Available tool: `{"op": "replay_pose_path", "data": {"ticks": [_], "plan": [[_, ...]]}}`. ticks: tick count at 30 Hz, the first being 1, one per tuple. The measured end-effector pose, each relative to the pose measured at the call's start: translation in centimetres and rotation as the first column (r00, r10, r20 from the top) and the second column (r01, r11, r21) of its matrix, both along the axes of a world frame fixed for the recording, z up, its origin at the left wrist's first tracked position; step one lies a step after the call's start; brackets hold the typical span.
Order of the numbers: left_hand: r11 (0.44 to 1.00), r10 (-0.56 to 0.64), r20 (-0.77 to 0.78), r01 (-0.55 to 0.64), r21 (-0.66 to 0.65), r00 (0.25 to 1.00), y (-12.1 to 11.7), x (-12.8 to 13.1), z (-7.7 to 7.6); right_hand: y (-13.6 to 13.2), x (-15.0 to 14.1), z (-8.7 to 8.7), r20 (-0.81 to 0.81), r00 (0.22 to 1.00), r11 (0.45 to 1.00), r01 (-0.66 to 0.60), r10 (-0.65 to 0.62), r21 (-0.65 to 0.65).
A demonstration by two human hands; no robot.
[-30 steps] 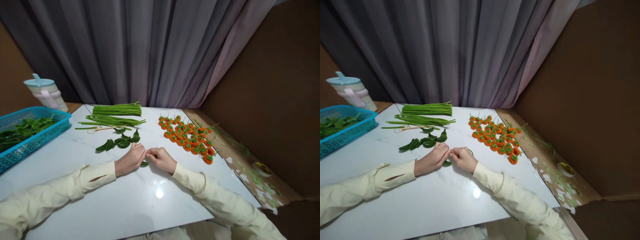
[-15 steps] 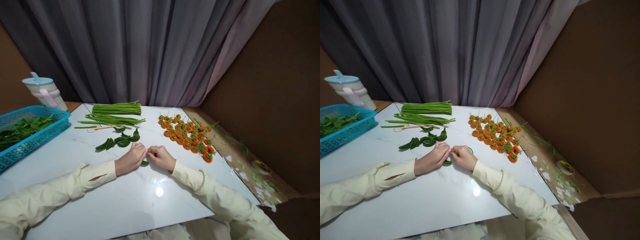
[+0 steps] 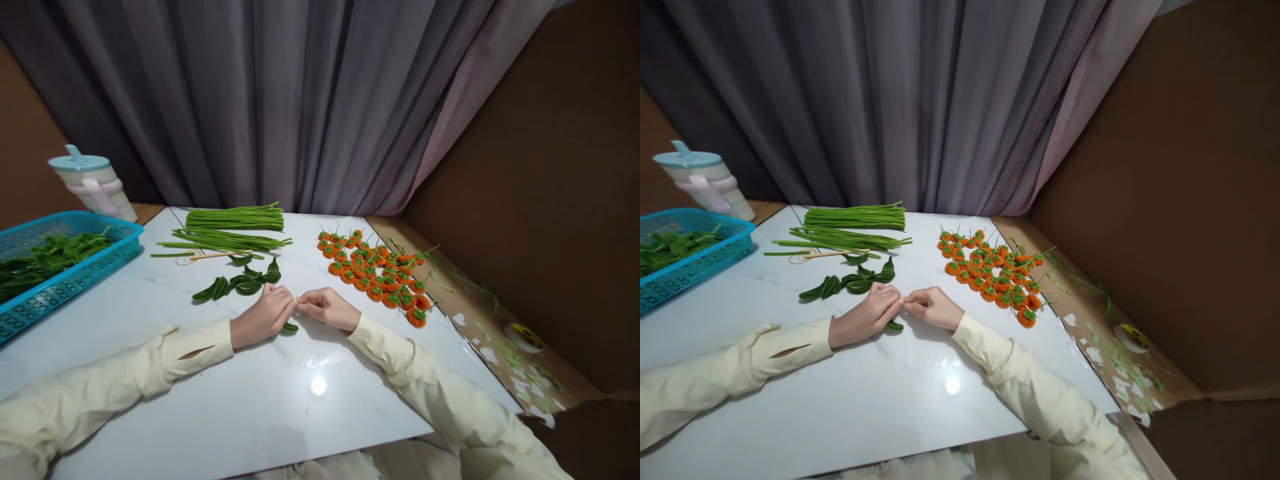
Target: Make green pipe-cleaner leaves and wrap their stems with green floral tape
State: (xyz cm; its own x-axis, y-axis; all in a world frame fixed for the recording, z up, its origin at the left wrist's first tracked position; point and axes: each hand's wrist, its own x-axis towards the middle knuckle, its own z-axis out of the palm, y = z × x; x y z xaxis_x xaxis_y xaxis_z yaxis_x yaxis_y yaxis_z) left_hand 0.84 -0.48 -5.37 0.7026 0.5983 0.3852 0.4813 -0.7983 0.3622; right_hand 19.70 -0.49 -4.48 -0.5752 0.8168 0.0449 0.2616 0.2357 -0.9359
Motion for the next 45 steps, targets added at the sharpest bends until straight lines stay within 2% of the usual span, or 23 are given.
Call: {"op": "replay_pose_path", "data": {"ticks": [2,5,10,15,19,23,27,30,35,37,41,45], "plan": [[1.0,0.004,0.001,-0.004,-0.004,1.0,0.0,0.0,-0.1,-0.1,-0.1,0.0,0.046,0.999,0.999,0.018,-0.02,0.048],[1.0,0.011,-0.005,-0.011,-0.01,1.0,0.1,0.0,-0.2,-0.4,-0.4,-0.1,0.165,0.984,0.98,0.041,-0.074,0.197],[0.999,0.033,-0.023,-0.034,-0.02,0.999,0.2,0.0,-0.4,-1.2,-1.4,-0.4,0.332,0.917,0.901,0.063,-0.222,0.428],[0.999,0.049,-0.022,-0.049,-0.023,0.999,0.3,0.1,-0.5,-1.5,-2.0,-0.7,0.335,0.9,0.874,0.093,-0.278,0.476],[0.997,0.07,0.001,-0.07,-0.031,0.998,0.3,0.0,-0.3,-1.1,-1.6,-0.6,0.267,0.932,0.913,0.132,-0.247,0.385],[0.997,0.075,-0.002,-0.075,-0.012,0.997,0.2,0.0,-0.2,-0.7,-1.2,-0.2,0.109,0.967,0.968,0.216,-0.23,0.13],[0.993,0.03,-0.052,-0.024,0.115,0.998,0.2,-0.2,0.0,-0.6,-1.0,0.1,0.027,0.981,0.979,0.192,-0.19,-0.073],[0.989,0.012,-0.057,-0.003,0.147,0.998,0.2,-0.3,0.2,-0.7,-0.9,0.3,-0.012,0.981,0.974,0.191,-0.194,-0.124],[0.998,0.002,-0.018,-0.001,0.059,1.0,0.4,-0.5,0.4,-0.8,-0.9,0.6,-0.071,0.973,0.961,0.204,-0.22,-0.185],[0.998,0.003,-0.026,-0.001,0.061,1.0,0.4,-0.5,0.4,-0.9,-1.0,0.6,-0.075,0.973,0.962,0.2,-0.217,-0.185],[0.984,0.019,-0.069,-0.007,0.176,0.997,0.2,-0.4,0.4,-0.8,-1.1,0.5,-0.036,0.978,0.965,0.197,-0.206,-0.171],[0.941,0.052,-0.113,-0.011,0.337,0.992,0.3,-0.4,0.5,-0.6,-1.2,0.4,-0.051,0.975,0.96,0.201,-0.214,-0.195]]}}
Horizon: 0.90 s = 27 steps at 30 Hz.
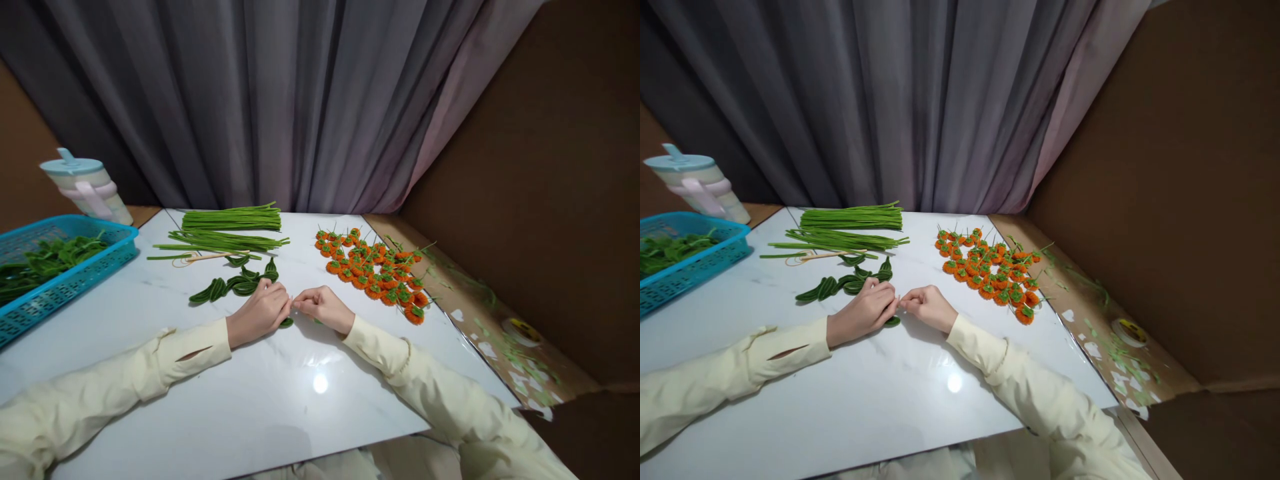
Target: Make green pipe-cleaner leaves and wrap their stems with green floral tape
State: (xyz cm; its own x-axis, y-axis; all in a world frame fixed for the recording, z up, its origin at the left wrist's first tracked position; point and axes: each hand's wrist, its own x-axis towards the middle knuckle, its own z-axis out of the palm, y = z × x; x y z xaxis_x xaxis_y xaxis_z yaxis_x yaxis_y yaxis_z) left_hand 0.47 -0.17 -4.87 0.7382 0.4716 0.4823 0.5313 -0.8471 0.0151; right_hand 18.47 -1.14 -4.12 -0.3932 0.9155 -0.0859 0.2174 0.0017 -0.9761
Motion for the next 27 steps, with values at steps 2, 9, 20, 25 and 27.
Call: {"op": "replay_pose_path", "data": {"ticks": [2,9,20,25,27], "plan": [[0.998,0.016,-0.022,-0.015,0.054,1.0,0.0,0.1,0.0,0.0,-0.1,0.0,-0.018,1.0,1.0,0.01,-0.01,-0.01],[0.995,0.065,-0.014,-0.063,0.078,0.998,0.3,0.0,-0.2,0.0,-0.2,0.1,-0.109,0.992,0.997,0.053,-0.06,-0.064],[0.891,0.092,0.342,0.076,-0.447,0.935,1.4,-1.2,0.3,0.3,1.1,0.5,-0.277,0.959,0.994,0.029,-0.058,-0.108],[0.738,0.223,0.544,0.225,-0.636,0.809,0.7,-0.7,0.8,0.1,0.5,0.4,-0.296,0.955,0.996,-0.012,-0.013,-0.083],[0.687,0.268,0.565,0.256,-0.68,0.78,0.9,-0.9,0.8,0.1,0.3,0.2,-0.328,0.941,0.995,0.051,-0.077,-0.088]]}}
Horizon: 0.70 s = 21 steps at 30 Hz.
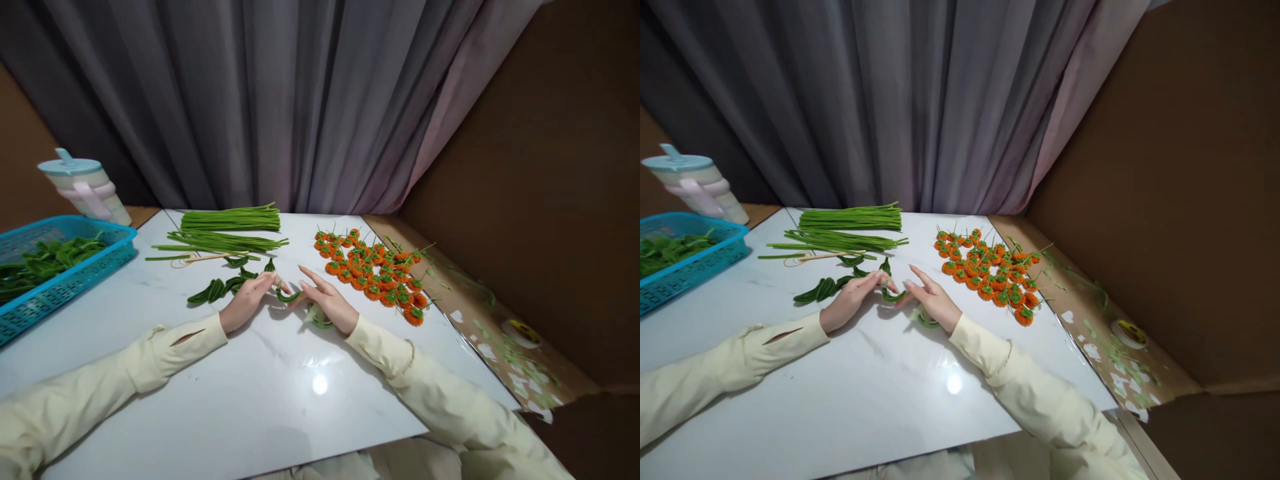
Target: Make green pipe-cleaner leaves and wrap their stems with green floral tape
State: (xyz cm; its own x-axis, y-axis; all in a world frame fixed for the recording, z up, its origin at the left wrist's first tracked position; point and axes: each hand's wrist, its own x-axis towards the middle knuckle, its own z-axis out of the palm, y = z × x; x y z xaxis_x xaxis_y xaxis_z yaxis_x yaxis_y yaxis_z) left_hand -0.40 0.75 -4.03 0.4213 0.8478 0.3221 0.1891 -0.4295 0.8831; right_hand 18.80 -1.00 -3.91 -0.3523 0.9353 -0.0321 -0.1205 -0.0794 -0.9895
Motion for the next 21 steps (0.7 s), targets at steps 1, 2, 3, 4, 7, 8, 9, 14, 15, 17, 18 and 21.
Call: {"op": "replay_pose_path", "data": {"ticks": [1,2,3,4,7,8,9,14,15,17,18,21], "plan": [[1.0,0.002,0.016,-0.002,-0.019,1.0,0.1,-0.1,0.0,0.1,0.0,-0.1,-0.022,0.999,0.999,0.034,-0.034,-0.002],[1.0,0.006,0.023,-0.006,-0.02,1.0,0.2,-0.2,0.0,0.2,-0.1,-0.2,-0.045,0.997,0.998,0.059,-0.059,-0.002],[1.0,0.009,0.019,-0.009,-0.004,1.0,0.2,-0.3,0.0,0.2,-0.1,-0.3,-0.069,0.995,0.997,0.074,-0.074,0.002],[1.0,0.008,0.003,-0.008,0.027,1.0,0.3,-0.4,0.0,0.3,-0.1,-0.4,-0.086,0.993,0.996,0.084,-0.083,0.012],[0.984,-0.019,-0.089,0.034,0.175,0.996,0.3,-0.5,-0.3,0.3,-0.2,-0.5,-0.049,0.996,0.996,0.076,-0.073,0.053],[0.973,-0.023,-0.127,0.051,0.226,0.992,0.3,-0.5,-0.4,0.2,-0.2,-0.5,-0.016,0.998,0.997,0.055,-0.054,0.06],[0.96,-0.018,-0.165,0.063,0.273,0.986,0.2,-0.5,-0.6,0.1,-0.2,-0.5,0.015,0.999,0.998,0.027,-0.028,0.062],[0.881,0.163,-0.33,0.014,0.473,0.93,0.3,-0.6,-0.9,-0.2,-0.3,-0.6,0.056,0.998,0.998,0.011,-0.015,0.066],[0.855,0.216,-0.357,0.0,0.518,0.909,0.3,-0.7,-0.8,-0.2,-0.3,-0.6,0.067,0.997,0.997,0.035,-0.04,0.066],[0.795,0.306,-0.374,-0.019,0.606,0.876,0.4,-0.9,-0.4,-0.1,-0.3,-0.8,0.11,0.991,0.995,0.073,-0.08,0.062],[0.765,0.332,-0.36,-0.026,0.644,0.872,0.4,-1.0,-0.2,-0.1,-0.3,-0.8,0.134,0.987,0.995,0.083,-0.091,0.06],[0.676,0.314,-0.281,-0.005,0.737,0.907,0.1,-1.4,0.2,0.0,-0.3,-1.0,0.182,0.978,0.993,0.093,-0.105,0.073]]}}
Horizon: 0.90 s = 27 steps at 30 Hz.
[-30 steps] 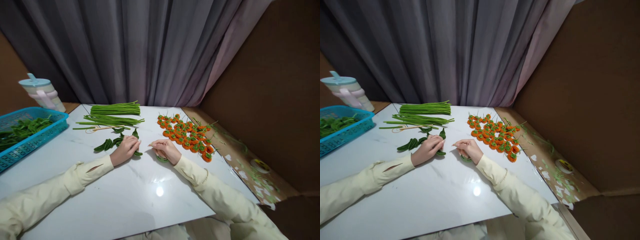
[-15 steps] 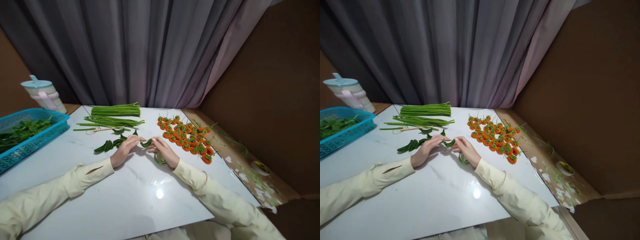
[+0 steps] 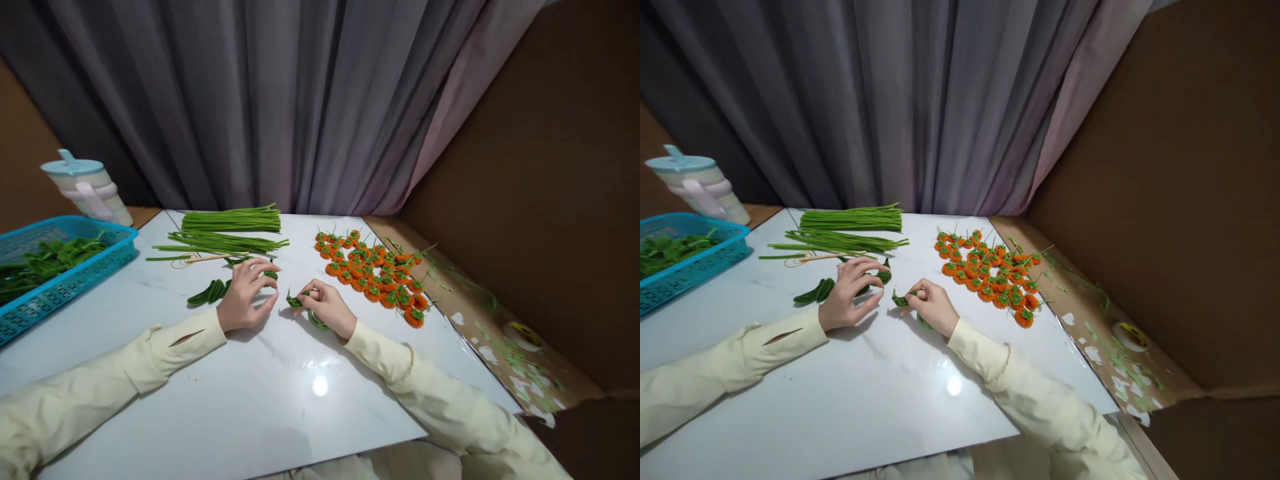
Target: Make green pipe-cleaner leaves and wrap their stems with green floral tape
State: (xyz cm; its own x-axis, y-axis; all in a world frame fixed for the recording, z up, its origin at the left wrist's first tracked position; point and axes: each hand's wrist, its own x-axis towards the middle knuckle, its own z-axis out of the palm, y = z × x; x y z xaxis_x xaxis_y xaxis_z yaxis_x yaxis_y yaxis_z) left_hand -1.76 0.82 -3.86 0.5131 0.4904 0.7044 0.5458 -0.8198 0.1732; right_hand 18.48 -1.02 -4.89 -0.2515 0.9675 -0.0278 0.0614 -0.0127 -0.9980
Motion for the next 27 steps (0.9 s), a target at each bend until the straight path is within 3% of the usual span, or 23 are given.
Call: {"op": "replay_pose_path", "data": {"ticks": [3,5,10,20,23,27], "plan": [[0.985,-0.111,-0.049,0.117,0.13,0.993,-0.5,0.0,-0.1,-0.1,0.0,-0.1,0.041,0.999,0.999,-0.002,0.0,0.044],[0.979,-0.105,-0.124,0.125,0.159,0.987,-0.7,0.0,-0.2,-0.1,0.0,-0.2,0.069,0.998,0.997,-0.002,-0.003,0.074],[0.994,0.023,-0.185,-0.002,0.11,0.983,-0.1,0.2,-0.4,-0.3,0.1,-0.5,0.109,0.994,0.993,-0.001,-0.012,0.115],[0.998,0.06,-0.133,-0.061,-0.005,0.989,0.4,0.4,-0.4,-1.4,-0.2,-0.1,0.259,0.953,0.925,0.053,-0.159,0.376],[0.991,0.088,-0.121,-0.1,-0.092,0.989,0.4,0.5,-0.3,-1.7,-0.2,-0.1,0.328,0.911,0.813,0.012,-0.248,0.582],[0.939,0.137,-0.089,-0.158,-0.304,0.987,0.2,0.9,0.1,-1.4,0.2,-0.5,0.341,0.866,0.484,-0.136,-0.366,0.864]]}}
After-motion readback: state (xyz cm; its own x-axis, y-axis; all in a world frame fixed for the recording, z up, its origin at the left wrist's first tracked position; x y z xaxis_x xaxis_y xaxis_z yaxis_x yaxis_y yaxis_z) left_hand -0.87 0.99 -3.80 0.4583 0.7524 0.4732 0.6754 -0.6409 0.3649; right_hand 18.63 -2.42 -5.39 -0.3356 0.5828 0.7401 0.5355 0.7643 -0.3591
